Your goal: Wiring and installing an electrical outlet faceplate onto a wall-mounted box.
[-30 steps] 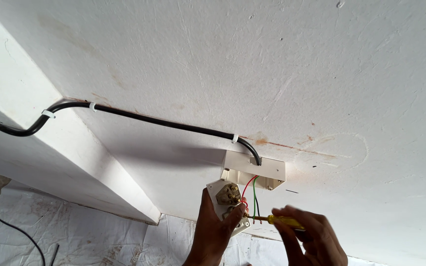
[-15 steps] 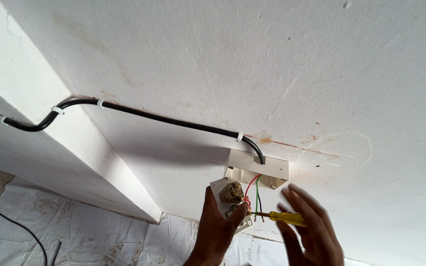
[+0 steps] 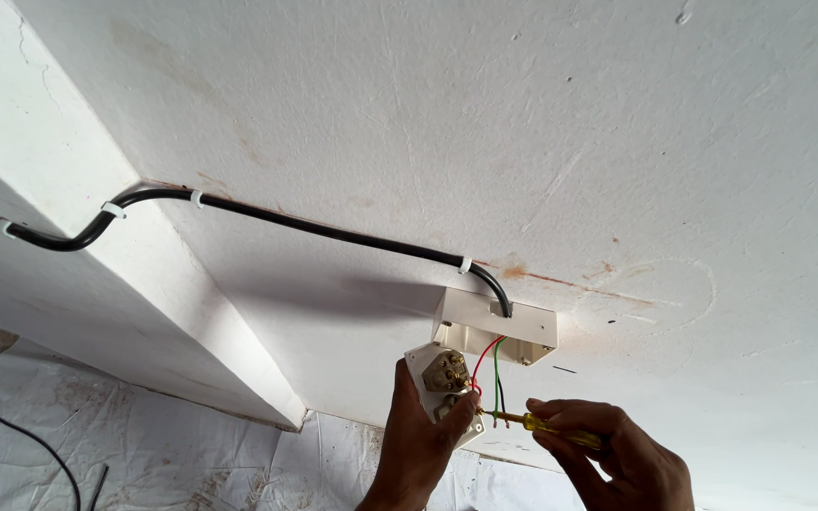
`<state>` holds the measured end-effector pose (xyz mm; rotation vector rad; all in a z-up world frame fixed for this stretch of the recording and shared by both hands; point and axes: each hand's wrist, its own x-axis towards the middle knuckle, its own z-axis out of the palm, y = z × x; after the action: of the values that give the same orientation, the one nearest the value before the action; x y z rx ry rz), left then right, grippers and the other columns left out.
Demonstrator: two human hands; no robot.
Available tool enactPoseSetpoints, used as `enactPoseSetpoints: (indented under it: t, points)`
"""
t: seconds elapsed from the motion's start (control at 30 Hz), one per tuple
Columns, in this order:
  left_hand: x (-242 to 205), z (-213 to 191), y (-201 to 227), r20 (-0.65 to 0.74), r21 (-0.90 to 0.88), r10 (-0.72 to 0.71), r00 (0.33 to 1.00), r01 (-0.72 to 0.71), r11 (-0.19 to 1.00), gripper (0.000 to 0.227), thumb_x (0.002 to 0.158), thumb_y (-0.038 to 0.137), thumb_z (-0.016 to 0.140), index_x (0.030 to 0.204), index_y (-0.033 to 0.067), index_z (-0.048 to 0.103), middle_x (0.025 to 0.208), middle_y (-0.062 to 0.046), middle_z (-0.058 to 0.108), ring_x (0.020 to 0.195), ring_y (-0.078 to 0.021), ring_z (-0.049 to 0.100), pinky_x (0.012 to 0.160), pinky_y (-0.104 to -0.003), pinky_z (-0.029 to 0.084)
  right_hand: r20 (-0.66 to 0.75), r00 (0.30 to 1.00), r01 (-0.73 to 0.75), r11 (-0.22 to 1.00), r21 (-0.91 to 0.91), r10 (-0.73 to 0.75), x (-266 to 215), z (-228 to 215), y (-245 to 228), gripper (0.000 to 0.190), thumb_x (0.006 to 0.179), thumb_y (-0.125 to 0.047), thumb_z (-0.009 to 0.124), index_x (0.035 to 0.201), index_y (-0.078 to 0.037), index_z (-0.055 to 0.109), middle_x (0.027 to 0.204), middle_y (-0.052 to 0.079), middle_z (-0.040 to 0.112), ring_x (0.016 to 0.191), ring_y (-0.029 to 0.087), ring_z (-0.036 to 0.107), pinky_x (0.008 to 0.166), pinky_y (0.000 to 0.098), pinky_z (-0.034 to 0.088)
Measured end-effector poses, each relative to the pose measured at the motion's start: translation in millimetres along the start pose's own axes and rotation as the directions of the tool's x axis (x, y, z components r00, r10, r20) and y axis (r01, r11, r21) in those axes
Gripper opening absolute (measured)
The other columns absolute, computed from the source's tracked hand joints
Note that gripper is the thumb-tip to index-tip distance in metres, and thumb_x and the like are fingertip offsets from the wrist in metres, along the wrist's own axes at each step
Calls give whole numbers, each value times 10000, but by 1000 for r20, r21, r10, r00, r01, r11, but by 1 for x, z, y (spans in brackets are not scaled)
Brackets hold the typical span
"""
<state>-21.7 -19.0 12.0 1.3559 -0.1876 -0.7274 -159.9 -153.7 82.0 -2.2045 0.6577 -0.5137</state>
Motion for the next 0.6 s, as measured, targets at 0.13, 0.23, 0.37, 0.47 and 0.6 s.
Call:
enactPoseSetpoints:
  t: [0.13,0.23,0.37,0.47,0.6]
  points:
    - [1,-3,-2,16,22,19,1000,-19,1000,598,873,199,743,1343,83,393,1161,-120,613,1030,-180,689,853,-333,655,43,999,21,998,-56,-19,7,-4,-1,201,767,-64,760,958,-101,709,991,61,823,1052,204,779,834,351,641]
    - [0,-3,0,0,124,47,999,-47,991,590,876,208,748,1334,80,398,1158,-117,626,1027,-187,701,851,-327,651,179,971,197,958,-210,-160,14,-19,28,211,810,-166,779,1021,-165,774,1032,6,812,1004,168,778,827,315,639]
    - [-2,0,4,-4,180,16,1000,-15,984,645,888,233,740,1391,109,357,1173,-103,601,1038,-178,696,852,-325,654,374,898,363,872,-328,-232,21,-29,21,245,887,-250,779,1129,-222,787,1081,-29,819,987,123,777,817,273,636]
    - [-2,1,1,-27,125,41,999,-37,991,615,859,208,746,1336,86,378,1149,-120,662,1020,-190,711,845,-326,648,611,778,494,746,-448,-148,29,-32,10,386,936,-242,749,1317,-220,690,1090,3,787,1014,131,756,873,275,609]
    - [-4,4,-1,-37,84,70,997,-67,994,602,869,180,737,1331,68,367,1138,-137,638,996,-210,708,821,-346,644,733,617,747,505,-432,-286,42,-31,-9,523,948,-375,664,1402,-118,634,1119,93,734,1011,222,723,877,387,602]
